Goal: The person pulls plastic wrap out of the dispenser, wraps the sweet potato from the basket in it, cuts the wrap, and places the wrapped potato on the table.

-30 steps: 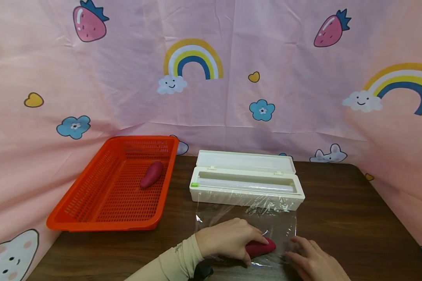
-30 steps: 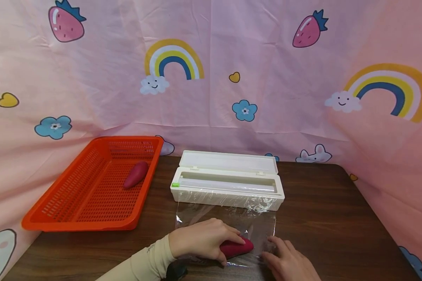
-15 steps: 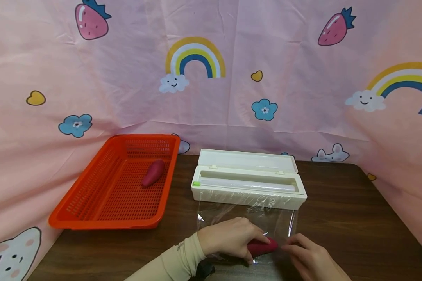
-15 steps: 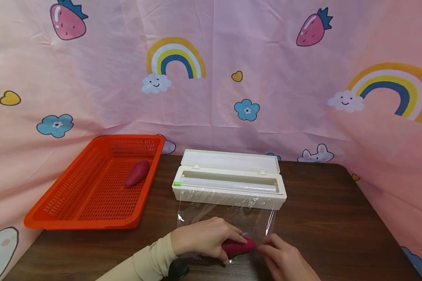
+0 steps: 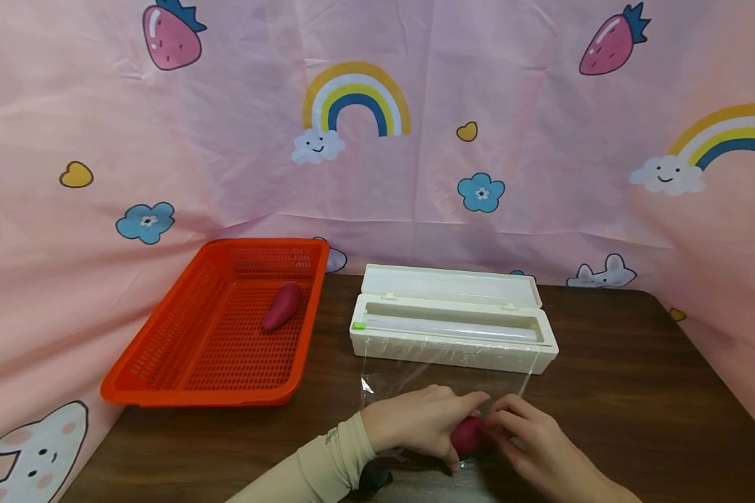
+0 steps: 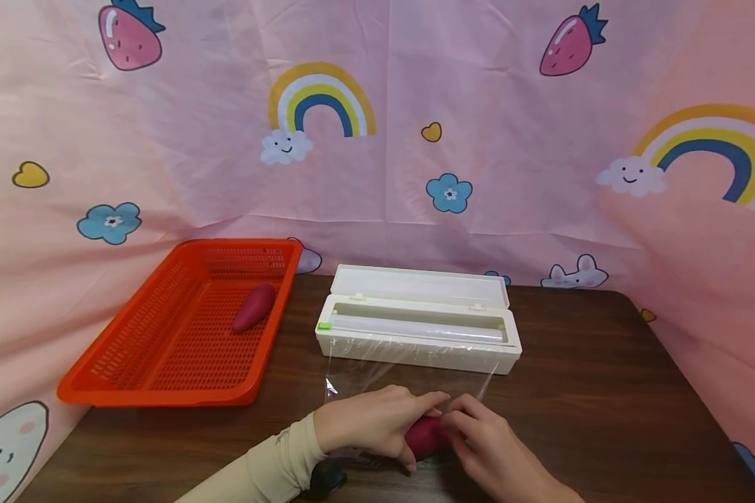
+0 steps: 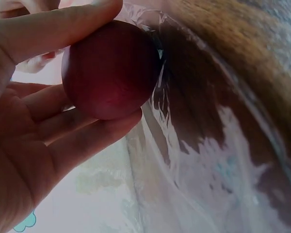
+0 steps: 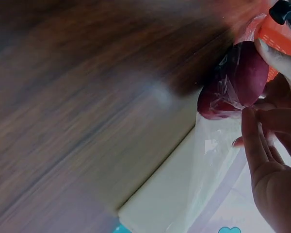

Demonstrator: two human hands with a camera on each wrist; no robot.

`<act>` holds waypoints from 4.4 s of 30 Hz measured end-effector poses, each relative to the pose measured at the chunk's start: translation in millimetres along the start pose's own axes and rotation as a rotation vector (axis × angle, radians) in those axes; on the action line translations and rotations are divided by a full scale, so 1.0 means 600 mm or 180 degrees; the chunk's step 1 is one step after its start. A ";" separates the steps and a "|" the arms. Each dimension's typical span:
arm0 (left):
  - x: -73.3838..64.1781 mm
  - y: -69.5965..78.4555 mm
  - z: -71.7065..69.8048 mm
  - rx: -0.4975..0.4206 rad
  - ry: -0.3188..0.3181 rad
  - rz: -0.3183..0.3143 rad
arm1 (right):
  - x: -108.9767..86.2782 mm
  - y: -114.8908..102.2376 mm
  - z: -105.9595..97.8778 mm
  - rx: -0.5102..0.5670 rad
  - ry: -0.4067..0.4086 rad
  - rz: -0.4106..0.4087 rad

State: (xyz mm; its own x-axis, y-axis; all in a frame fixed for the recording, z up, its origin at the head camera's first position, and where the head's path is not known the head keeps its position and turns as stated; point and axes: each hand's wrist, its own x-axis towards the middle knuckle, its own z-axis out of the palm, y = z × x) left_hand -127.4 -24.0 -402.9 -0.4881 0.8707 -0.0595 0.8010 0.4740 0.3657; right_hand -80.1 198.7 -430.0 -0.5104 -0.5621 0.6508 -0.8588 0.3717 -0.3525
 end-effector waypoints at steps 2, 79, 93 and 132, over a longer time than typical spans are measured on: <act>0.002 0.001 0.000 -0.0006 0.0012 -0.0015 | 0.004 -0.001 0.004 0.0007 -0.0017 0.0065; -0.141 -0.041 -0.038 0.0272 -0.0025 -0.0325 | 0.008 -0.017 0.029 -0.1675 -0.0675 -0.0067; -0.161 -0.068 -0.018 0.0136 -0.0250 -0.0335 | 0.014 -0.019 0.027 -0.1693 -0.0760 0.0000; -0.052 -0.039 -0.004 0.0567 0.1275 0.0451 | 0.041 -0.018 0.022 -0.1599 -0.1262 0.0324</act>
State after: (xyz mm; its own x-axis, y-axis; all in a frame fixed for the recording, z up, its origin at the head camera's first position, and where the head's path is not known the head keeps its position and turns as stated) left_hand -131.9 -62.9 -407.4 -0.4369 0.8260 0.3560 0.8995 0.3995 0.1770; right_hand -83.9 171.4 -419.0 -0.6483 -0.7002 0.2992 -0.7292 0.6840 0.0207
